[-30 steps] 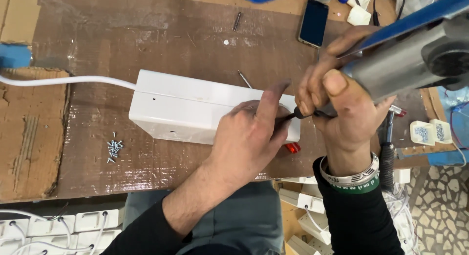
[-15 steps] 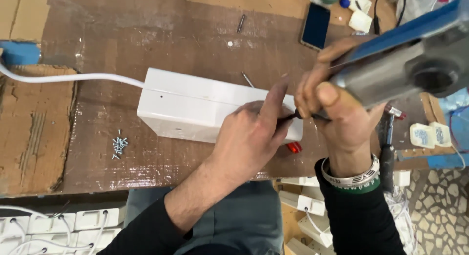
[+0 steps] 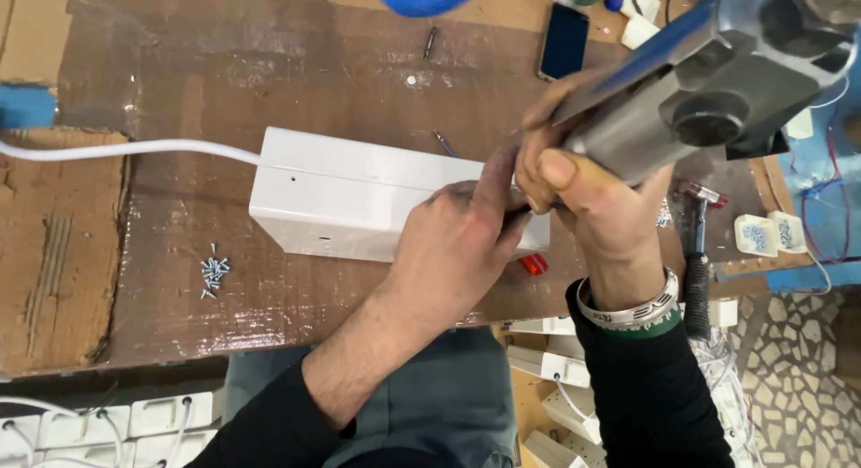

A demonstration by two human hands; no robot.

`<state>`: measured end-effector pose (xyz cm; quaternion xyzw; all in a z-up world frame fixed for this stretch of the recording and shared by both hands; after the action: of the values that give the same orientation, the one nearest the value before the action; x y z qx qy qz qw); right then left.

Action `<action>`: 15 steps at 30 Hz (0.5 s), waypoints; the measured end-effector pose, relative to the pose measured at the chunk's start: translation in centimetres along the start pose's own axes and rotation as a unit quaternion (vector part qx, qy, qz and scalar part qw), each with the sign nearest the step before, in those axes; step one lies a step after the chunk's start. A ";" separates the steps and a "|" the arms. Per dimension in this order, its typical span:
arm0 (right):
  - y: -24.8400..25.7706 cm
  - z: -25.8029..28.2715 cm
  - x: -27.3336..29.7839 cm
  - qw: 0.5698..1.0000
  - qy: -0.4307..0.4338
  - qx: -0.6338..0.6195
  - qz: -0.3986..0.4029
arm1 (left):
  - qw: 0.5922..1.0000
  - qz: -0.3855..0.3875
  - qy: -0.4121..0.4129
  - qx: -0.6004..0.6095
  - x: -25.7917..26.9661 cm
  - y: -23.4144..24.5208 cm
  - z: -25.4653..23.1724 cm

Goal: Assembling white housing units by using a manual screwdriver, hammer, and pneumatic screwdriver to secure components.

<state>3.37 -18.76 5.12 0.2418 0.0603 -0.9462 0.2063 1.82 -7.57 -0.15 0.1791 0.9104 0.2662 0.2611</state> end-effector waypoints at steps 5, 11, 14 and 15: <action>0.2 -0.3 0.2 1.000 0.004 -0.021 -0.006 | 1.000 0.006 -0.002 -0.001 -0.1 0.3 -0.1; 0.0 -0.2 0.2 0.999 0.008 -0.045 -0.006 | 1.000 0.019 0.010 0.000 -0.1 0.5 0.0; 0.0 -0.1 -0.1 0.999 0.006 -0.038 -0.007 | 1.000 0.019 0.005 0.009 -0.2 0.5 0.0; 0.0 -0.1 -0.2 1.000 0.005 -0.027 -0.007 | 1.000 0.013 -0.004 0.016 0.0 0.5 0.0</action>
<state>3.54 -18.63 5.11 0.2403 0.0889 -0.9444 0.2061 1.98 -7.15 0.15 0.1955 0.9112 0.2545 0.2582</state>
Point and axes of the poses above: each hand's wrist, its own x-axis away from the middle knuckle, its own y-axis out of the back of the hand, z = x × y, the point moved 9 cm from there along -x, towards the middle knuckle, and after that the axes turned 10 degrees about z, right-handed, at the moved point
